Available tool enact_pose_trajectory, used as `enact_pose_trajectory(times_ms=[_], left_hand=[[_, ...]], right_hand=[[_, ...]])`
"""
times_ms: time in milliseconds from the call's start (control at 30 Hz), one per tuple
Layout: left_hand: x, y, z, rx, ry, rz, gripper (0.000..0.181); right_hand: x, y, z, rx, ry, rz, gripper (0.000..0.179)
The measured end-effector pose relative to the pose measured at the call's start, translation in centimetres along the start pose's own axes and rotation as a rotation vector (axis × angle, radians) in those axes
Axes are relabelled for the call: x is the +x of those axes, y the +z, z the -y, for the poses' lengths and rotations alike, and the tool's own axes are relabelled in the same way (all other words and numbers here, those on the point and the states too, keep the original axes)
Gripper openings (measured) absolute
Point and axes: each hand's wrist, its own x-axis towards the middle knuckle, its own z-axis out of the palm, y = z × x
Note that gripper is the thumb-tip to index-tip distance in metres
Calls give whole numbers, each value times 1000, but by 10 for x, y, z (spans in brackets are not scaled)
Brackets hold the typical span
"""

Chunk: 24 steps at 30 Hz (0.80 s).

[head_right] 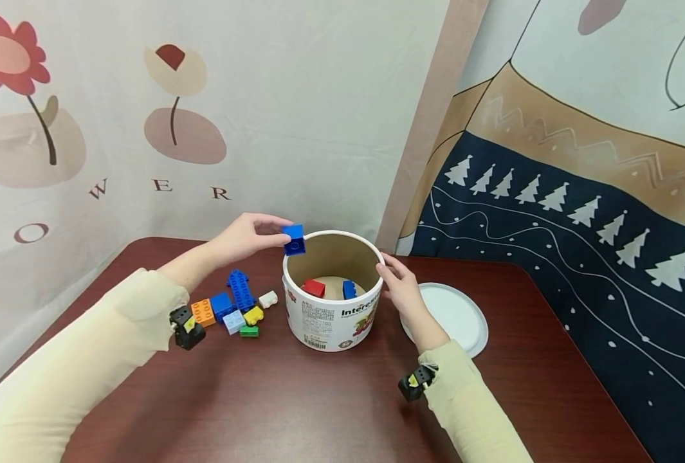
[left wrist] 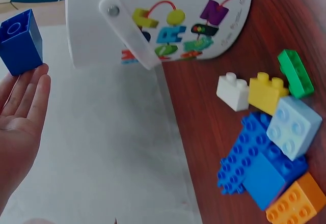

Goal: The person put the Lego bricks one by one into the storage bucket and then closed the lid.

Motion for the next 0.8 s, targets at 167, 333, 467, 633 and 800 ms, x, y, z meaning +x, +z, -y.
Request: enact_pose_trajectory(times_ms=[167, 333, 467, 633, 800], left_hand=[[5, 11, -7, -6, 2, 16, 44], [9, 22, -12, -17, 12, 38, 44], [10, 31, -16, -20, 17, 66, 45], [12, 41, -17, -14, 25, 105, 46], [14, 49, -17, -7, 40, 133, 45]], right_hand=[[0, 0, -1, 2, 6, 3, 47], [2, 0, -3, 5, 3, -3, 46], [2, 0, -3, -1, 0, -2, 47], [2, -1, -3, 1, 1, -2, 47], [2, -1, -2, 1, -4, -3, 47]])
